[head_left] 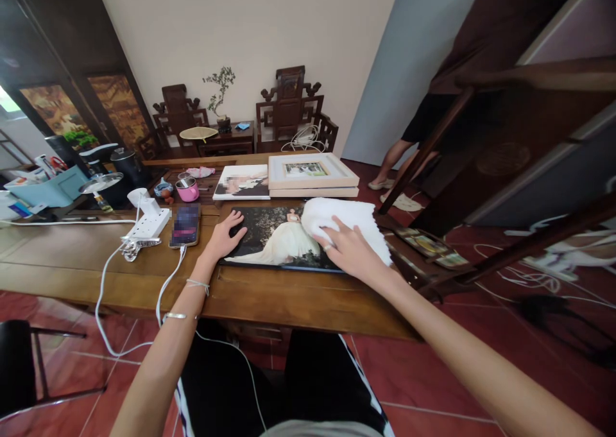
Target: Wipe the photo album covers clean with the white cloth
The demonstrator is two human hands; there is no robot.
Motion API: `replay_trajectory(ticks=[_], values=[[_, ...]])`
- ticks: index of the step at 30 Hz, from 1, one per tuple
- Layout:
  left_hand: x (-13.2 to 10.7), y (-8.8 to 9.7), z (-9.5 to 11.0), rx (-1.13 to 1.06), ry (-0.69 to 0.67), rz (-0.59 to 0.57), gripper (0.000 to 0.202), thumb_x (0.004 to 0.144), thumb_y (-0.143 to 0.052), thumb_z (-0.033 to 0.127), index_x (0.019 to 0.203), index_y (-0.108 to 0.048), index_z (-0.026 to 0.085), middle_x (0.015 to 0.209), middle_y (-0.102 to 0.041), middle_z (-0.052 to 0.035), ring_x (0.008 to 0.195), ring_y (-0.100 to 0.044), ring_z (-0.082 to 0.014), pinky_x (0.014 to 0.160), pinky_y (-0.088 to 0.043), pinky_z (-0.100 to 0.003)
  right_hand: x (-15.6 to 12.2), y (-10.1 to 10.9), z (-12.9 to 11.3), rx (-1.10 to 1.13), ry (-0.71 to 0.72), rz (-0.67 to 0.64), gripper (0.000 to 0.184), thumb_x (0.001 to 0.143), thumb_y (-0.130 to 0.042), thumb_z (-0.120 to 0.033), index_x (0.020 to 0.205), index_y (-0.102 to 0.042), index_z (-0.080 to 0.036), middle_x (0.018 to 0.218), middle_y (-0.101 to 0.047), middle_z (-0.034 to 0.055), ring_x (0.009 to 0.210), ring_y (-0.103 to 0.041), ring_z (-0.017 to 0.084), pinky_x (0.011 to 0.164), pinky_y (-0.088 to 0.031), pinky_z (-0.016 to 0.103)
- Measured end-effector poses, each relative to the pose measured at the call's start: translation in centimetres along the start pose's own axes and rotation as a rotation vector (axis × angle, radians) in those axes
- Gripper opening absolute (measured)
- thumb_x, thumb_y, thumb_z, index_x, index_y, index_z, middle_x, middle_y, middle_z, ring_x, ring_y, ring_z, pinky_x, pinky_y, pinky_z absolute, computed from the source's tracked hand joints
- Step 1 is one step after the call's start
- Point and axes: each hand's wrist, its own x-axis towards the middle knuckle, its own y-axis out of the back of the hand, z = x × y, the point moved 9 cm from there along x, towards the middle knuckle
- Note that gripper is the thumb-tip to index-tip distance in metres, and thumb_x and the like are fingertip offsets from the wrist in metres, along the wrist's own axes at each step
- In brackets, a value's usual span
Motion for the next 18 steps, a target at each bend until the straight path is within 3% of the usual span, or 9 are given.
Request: replay_trajectory(ticks=[3,6,9,11,14,18], values=[[0.0,0.0,0.1,0.011,-0.004,-0.005,0.049,0.09,-0.054,0.04,0.127,-0.063,0.01,0.141,-0.054,-0.0141,0.14,-0.042,-0.0249,0.118,-0.031,-0.041,3.8,-0.2,-2.4,0.005,-0.006,-0.016,0.042,0.096,-0.033,-0.027,0.118,-0.065,-0.011,0.123,-0.064,0.024,0.136,-0.034,0.044,0.095,-0.032,0.075],[0.0,0.0,0.2,0.022,-0.002,-0.009,0.049,0.091,-0.054,0.041,0.128,-0.063,0.012,0.142,-0.054,-0.0129,0.14,-0.042,-0.0251,0.118,-0.031,-0.042,6.8,-1.0,-6.3,0.024,0.057,-0.034,0.042,0.098,-0.033,-0.03,0.123,-0.063,-0.015,0.128,-0.062,0.0214,0.135,-0.035,0.04,0.099,-0.03,0.072],[0.1,0.0,0.2,0.028,0.0,-0.018,0.049,0.091,-0.053,0.041,0.129,-0.062,0.012,0.142,-0.054,-0.0128,0.14,-0.042,-0.0256,0.118,-0.031,-0.043,7.7,-1.7,-9.9,0.043,0.168,-0.051,0.04,0.098,-0.036,-0.032,0.128,-0.061,-0.019,0.134,-0.06,0.0177,0.138,-0.033,0.035,0.106,-0.026,0.065],[0.1,0.0,0.2,0.027,-0.001,-0.022,0.049,0.091,-0.053,0.041,0.129,-0.062,0.012,0.142,-0.054,-0.013,0.14,-0.042,-0.0255,0.118,-0.032,-0.042,7.3,-1.9,-10.8,0.053,0.224,-0.055,0.04,0.099,-0.036,-0.034,0.129,-0.06,-0.022,0.137,-0.058,0.015,0.139,-0.033,0.031,0.109,-0.024,0.059],[0.1,0.1,0.2,0.018,0.005,-0.012,0.048,0.091,-0.053,0.041,0.129,-0.063,0.013,0.142,-0.054,-0.0124,0.14,-0.042,-0.0253,0.118,-0.031,-0.043,6.0,-1.3,-9.1,0.058,0.227,-0.04,0.04,0.1,-0.035,-0.033,0.129,-0.06,-0.022,0.14,-0.056,0.0129,0.136,-0.04,0.029,0.11,-0.026,0.052],[0.0,0.1,-0.1,0.002,0.017,0.007,0.046,0.09,-0.055,0.041,0.127,-0.064,0.014,0.141,-0.055,-0.0113,0.139,-0.044,-0.0247,0.118,-0.032,-0.042,4.8,0.4,-2.7,0.047,0.115,-0.009,0.042,0.1,-0.031,-0.03,0.126,-0.062,-0.019,0.138,-0.058,0.0134,0.126,-0.052,0.031,0.105,-0.034,0.047]])
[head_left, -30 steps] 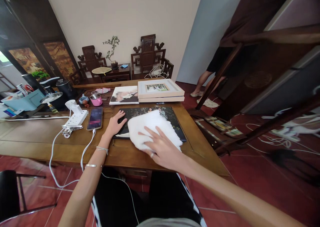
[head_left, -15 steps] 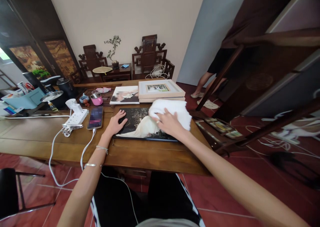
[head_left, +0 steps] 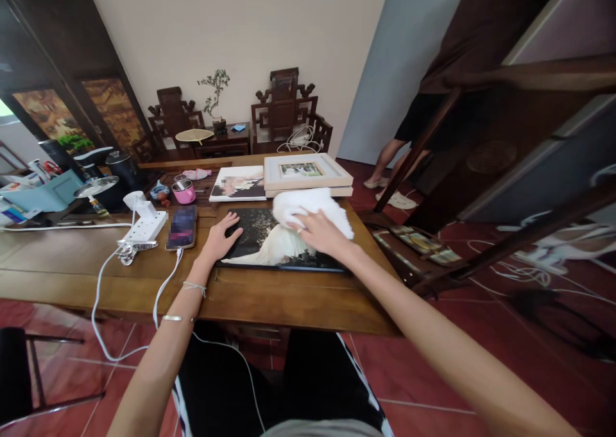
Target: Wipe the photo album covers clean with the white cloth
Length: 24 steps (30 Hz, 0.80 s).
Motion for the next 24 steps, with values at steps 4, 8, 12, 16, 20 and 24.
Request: replay_trajectory(ticks=[4,8,12,16,20,24], values=[[0.0,-0.1,-0.3,-0.007,0.01,0.013,0.045,0.09,-0.056,0.04,0.125,-0.065,0.014,0.139,-0.057,-0.0113,0.138,-0.044,-0.0245,0.118,-0.032,-0.04,-0.8,1.1,5.0,-0.02,-0.128,0.022,0.046,0.099,-0.027,-0.029,0.126,-0.061,-0.013,0.128,-0.064,0.0182,0.117,-0.059,0.034,0.098,-0.041,0.045],[-0.1,0.1,-0.2,-0.008,0.016,0.026,0.045,0.089,-0.057,0.039,0.124,-0.065,0.012,0.139,-0.057,-0.0129,0.138,-0.045,-0.0241,0.118,-0.033,-0.039,-1.2,0.3,3.0,-0.034,-0.094,0.004,0.044,0.097,-0.032,-0.025,0.124,-0.063,-0.01,0.132,-0.06,0.0234,0.137,-0.038,0.042,0.102,-0.033,0.065],[-0.1,0.2,0.1,-0.002,0.01,0.021,0.044,0.09,-0.056,0.039,0.124,-0.065,0.013,0.139,-0.057,-0.0128,0.137,-0.046,-0.0241,0.117,-0.033,-0.04,-3.5,-0.7,-3.9,0.007,0.103,-0.051,0.039,0.096,-0.039,-0.024,0.123,-0.065,-0.018,0.144,-0.053,0.0132,0.146,-0.025,0.034,0.112,-0.022,0.066],[-0.1,0.1,0.3,0.0,0.001,0.013,0.044,0.09,-0.054,0.04,0.125,-0.065,0.015,0.139,-0.057,-0.0112,0.138,-0.045,-0.0247,0.118,-0.033,-0.042,-8.5,-0.6,-8.8,0.094,0.315,-0.081,0.032,0.094,-0.043,-0.019,0.11,-0.07,-0.023,0.15,-0.047,0.0044,0.147,-0.023,0.032,0.115,-0.021,0.065],[-0.1,-0.1,0.4,-0.019,-0.011,0.003,0.045,0.091,-0.054,0.042,0.124,-0.065,0.015,0.14,-0.057,-0.0112,0.138,-0.045,-0.0261,0.118,-0.032,-0.043,-12.2,0.1,-6.8,0.109,0.305,-0.022,0.031,0.094,-0.04,-0.017,0.1,-0.071,-0.019,0.149,-0.048,0.0087,0.148,-0.022,0.03,0.116,-0.019,0.065],[-0.2,-0.1,0.4,-0.034,-0.018,0.009,0.046,0.091,-0.054,0.044,0.124,-0.066,0.014,0.14,-0.057,-0.0116,0.138,-0.045,-0.0264,0.118,-0.031,-0.042,-11.6,0.4,-0.5,0.038,0.055,0.0,0.036,0.098,-0.034,-0.025,0.104,-0.068,-0.014,0.147,-0.05,0.0159,0.147,-0.026,0.031,0.116,-0.023,0.061]])
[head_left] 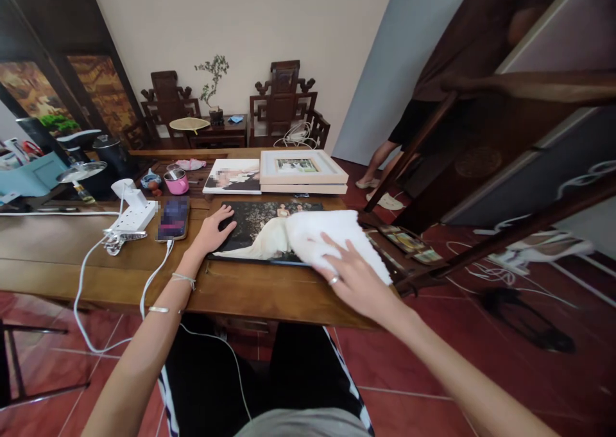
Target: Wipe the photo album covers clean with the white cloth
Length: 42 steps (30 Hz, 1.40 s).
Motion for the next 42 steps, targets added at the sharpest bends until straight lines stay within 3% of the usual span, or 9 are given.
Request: replay_trajectory(ticks=[3,6,12,18,23,27,30,36,42], values=[[0.0,0.0,0.0,0.006,-0.001,-0.002,0.046,0.09,-0.054,0.042,0.124,-0.065,0.013,0.14,-0.057,-0.0124,0.138,-0.044,-0.0258,0.118,-0.032,-0.042,3.0,0.0,3.7,-0.04,-0.182,-0.003,0.041,0.098,-0.033,-0.026,0.117,-0.064,-0.008,0.14,-0.055,0.0209,0.144,-0.03,0.034,0.111,-0.031,0.059],[0.0,0.0,0.0,0.019,0.002,-0.003,0.046,0.09,-0.054,0.041,0.123,-0.065,0.012,0.14,-0.057,-0.0134,0.138,-0.045,-0.0255,0.118,-0.033,-0.042,7.3,-0.2,3.9,-0.055,-0.243,0.022,0.045,0.096,-0.031,-0.023,0.126,-0.059,-0.005,0.137,-0.056,0.0254,0.142,-0.03,0.042,0.102,-0.033,0.069],[0.3,0.0,-0.5,0.039,0.011,-0.002,0.045,0.093,-0.046,0.037,0.126,-0.064,0.013,0.14,-0.056,-0.0112,0.138,-0.045,-0.0255,0.118,-0.032,-0.043,12.5,-2.0,-4.4,0.001,-0.066,-0.013,0.043,0.098,-0.033,-0.028,0.129,-0.061,-0.016,0.138,-0.058,0.0165,0.144,-0.026,0.038,0.106,-0.02,0.073],[0.3,-0.3,-0.9,0.03,0.013,-0.042,0.043,0.092,-0.044,0.028,0.129,-0.063,0.017,0.142,-0.055,-0.007,0.139,-0.043,-0.0246,0.117,-0.034,-0.043,6.0,-2.8,-11.5,0.136,0.24,-0.085,0.035,0.097,-0.041,-0.027,0.121,-0.066,-0.027,0.143,-0.056,0.0038,0.148,-0.023,0.027,0.117,-0.016,0.063],[0.3,-0.3,-1.1,0.031,0.023,-0.024,0.043,0.092,-0.043,0.028,0.128,-0.063,0.015,0.141,-0.056,-0.0075,0.139,-0.043,-0.0231,0.119,-0.031,-0.042,2.9,-1.1,-5.6,0.092,0.128,-0.018,0.037,0.098,-0.038,-0.03,0.117,-0.067,-0.017,0.14,-0.058,0.0147,0.142,-0.036,0.026,0.119,-0.02,0.056],[0.4,-0.2,-1.0,0.034,0.023,-0.011,0.044,0.092,-0.043,0.027,0.127,-0.063,0.011,0.14,-0.056,-0.0107,0.139,-0.044,-0.0238,0.119,-0.031,-0.042,5.5,-0.4,1.1,-0.032,-0.123,-0.071,0.041,0.098,-0.034,-0.029,0.125,-0.062,-0.013,0.145,-0.051,0.0187,0.145,-0.029,0.033,0.113,-0.025,0.062],[0.4,-0.2,-1.0,0.04,0.023,-0.008,0.042,0.091,-0.044,0.027,0.126,-0.064,0.014,0.14,-0.057,-0.0083,0.138,-0.045,-0.0237,0.119,-0.031,-0.043,8.8,-0.4,1.7,-0.048,-0.182,-0.077,0.044,0.098,-0.032,-0.027,0.127,-0.06,-0.01,0.141,-0.053,0.0225,0.142,-0.029,0.042,0.103,-0.029,0.072],[0.5,0.0,-0.9,0.054,0.023,-0.02,0.042,0.092,-0.043,0.027,0.127,-0.064,0.018,0.14,-0.058,-0.0047,0.138,-0.045,-0.023,0.119,-0.032,-0.043,11.9,-2.5,-6.8,-0.031,-0.025,-0.099,0.04,0.097,-0.038,-0.029,0.128,-0.062,-0.022,0.152,-0.043,0.0123,0.143,-0.023,0.042,0.104,-0.018,0.078],[0.5,-0.1,-0.7,0.037,0.019,-0.04,0.043,0.092,-0.042,0.027,0.127,-0.064,0.017,0.141,-0.057,-0.0056,0.139,-0.043,-0.0235,0.119,-0.032,-0.041,6.5,-2.8,-11.5,0.031,0.173,-0.141,0.035,0.095,-0.044,-0.024,0.122,-0.067,-0.025,0.154,-0.042,0.0031,0.148,-0.019,0.033,0.115,-0.014,0.067]])
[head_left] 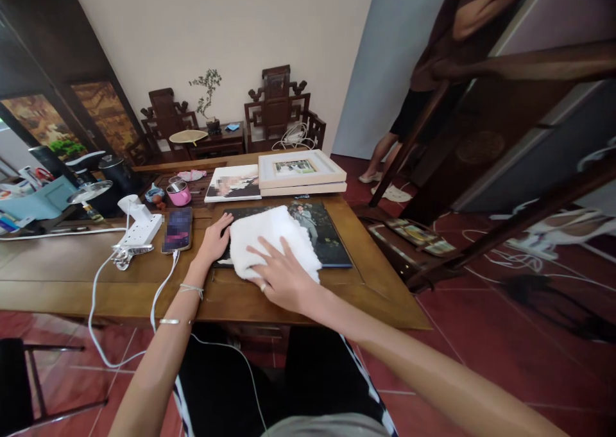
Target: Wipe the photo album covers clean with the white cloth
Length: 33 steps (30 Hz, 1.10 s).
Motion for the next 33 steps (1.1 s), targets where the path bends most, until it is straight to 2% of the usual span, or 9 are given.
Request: replay_trajectory(ticks=[2,5,8,11,14,19,24,28,33], values=[[0.0,0.0,-0.2,-0.008,0.009,0.005,0.042,0.091,-0.043,0.026,0.126,-0.064,0.015,0.141,-0.057,-0.0077,0.139,-0.043,-0.0241,0.119,-0.03,-0.042,-1.8,0.4,1.2,0.012,0.002,0.027,0.035,0.096,-0.043,-0.023,0.12,-0.068,-0.024,0.151,-0.046,0.0041,0.147,-0.023,0.03,0.116,-0.016,0.064],[0.0,0.0,-0.4,-0.023,0.022,0.014,0.041,0.091,-0.045,0.026,0.126,-0.064,0.016,0.141,-0.057,-0.0073,0.139,-0.043,-0.0234,0.12,-0.03,-0.043,-3.2,1.4,5.8,-0.054,-0.105,0.075,0.037,0.098,-0.039,-0.027,0.122,-0.067,-0.021,0.144,-0.054,0.0104,0.145,-0.029,0.028,0.116,-0.02,0.06],[-0.1,0.0,-0.4,-0.042,0.033,0.023,0.04,0.091,-0.046,0.026,0.125,-0.065,0.016,0.14,-0.057,-0.0068,0.139,-0.044,-0.0228,0.119,-0.03,-0.042,-2.8,2.4,10.7,-0.138,-0.254,0.099,0.041,0.097,-0.036,-0.027,0.123,-0.065,-0.013,0.136,-0.059,0.0194,0.144,-0.031,0.033,0.112,-0.025,0.062],[-0.1,0.2,-0.3,-0.065,0.042,0.037,0.039,0.09,-0.047,0.024,0.123,-0.066,0.017,0.139,-0.058,-0.0065,0.138,-0.045,-0.0231,0.119,-0.031,-0.042,-1.0,3.0,13.1,-0.158,-0.346,0.122,0.044,0.097,-0.033,-0.025,0.123,-0.063,-0.007,0.13,-0.062,0.0245,0.141,-0.03,0.042,0.104,-0.027,0.071],[-0.1,0.4,-0.4,-0.092,0.056,0.06,0.039,0.089,-0.049,0.025,0.123,-0.067,0.018,0.139,-0.059,-0.0057,0.137,-0.046,-0.0236,0.119,-0.03,-0.042,1.9,2.6,11.9,-0.144,-0.339,0.118,0.043,0.097,-0.033,-0.025,0.125,-0.062,-0.012,0.139,-0.056,0.02,0.14,-0.029,0.045,0.099,-0.026,0.078],[0.1,1.1,-0.8,-0.159,0.091,0.129,0.05,0.098,-0.034,0.035,0.136,-0.055,0.013,0.144,-0.053,-0.0088,0.137,-0.046,-0.0222,0.117,-0.033,-0.039,5.9,0.6,4.3,-0.063,-0.094,0.059,0.04,0.098,-0.039,-0.03,0.13,-0.061,-0.021,0.154,-0.042,0.0086,0.145,-0.023,0.04,0.109,-0.018,0.073],[-0.1,1.2,-0.5,-0.18,0.095,0.144,0.059,0.103,-0.013,0.04,0.147,-0.04,0.012,0.151,-0.045,-0.0097,0.14,-0.043,-0.0198,0.117,-0.032,-0.037,3.8,0.4,-0.9,0.008,0.096,0.008,0.036,0.096,-0.044,-0.026,0.125,-0.065,-0.022,0.151,-0.046,0.006,0.146,-0.023,0.035,0.114,-0.019,0.066],[-0.2,0.2,-0.1,-0.136,0.072,0.08,0.054,0.101,-0.027,0.041,0.14,-0.05,0.012,0.147,-0.05,-0.0107,0.14,-0.042,-0.0223,0.119,-0.028,-0.041,-0.3,0.9,-0.2,0.052,0.101,-0.015,0.035,0.098,-0.043,-0.029,0.123,-0.066,-0.019,0.132,-0.065,0.0102,0.144,-0.032,0.029,0.116,-0.022,0.058],[0.0,-0.6,0.1,-0.058,0.029,0.021,0.042,0.091,-0.049,0.031,0.125,-0.064,0.012,0.142,-0.054,-0.0127,0.14,-0.042,-0.0257,0.119,-0.028,-0.044,-1.9,2.3,5.9,0.164,-0.092,0.139,0.035,0.098,-0.043,-0.031,0.121,-0.067,-0.018,0.137,-0.061,0.0126,0.142,-0.037,0.026,0.12,-0.017,0.051]])
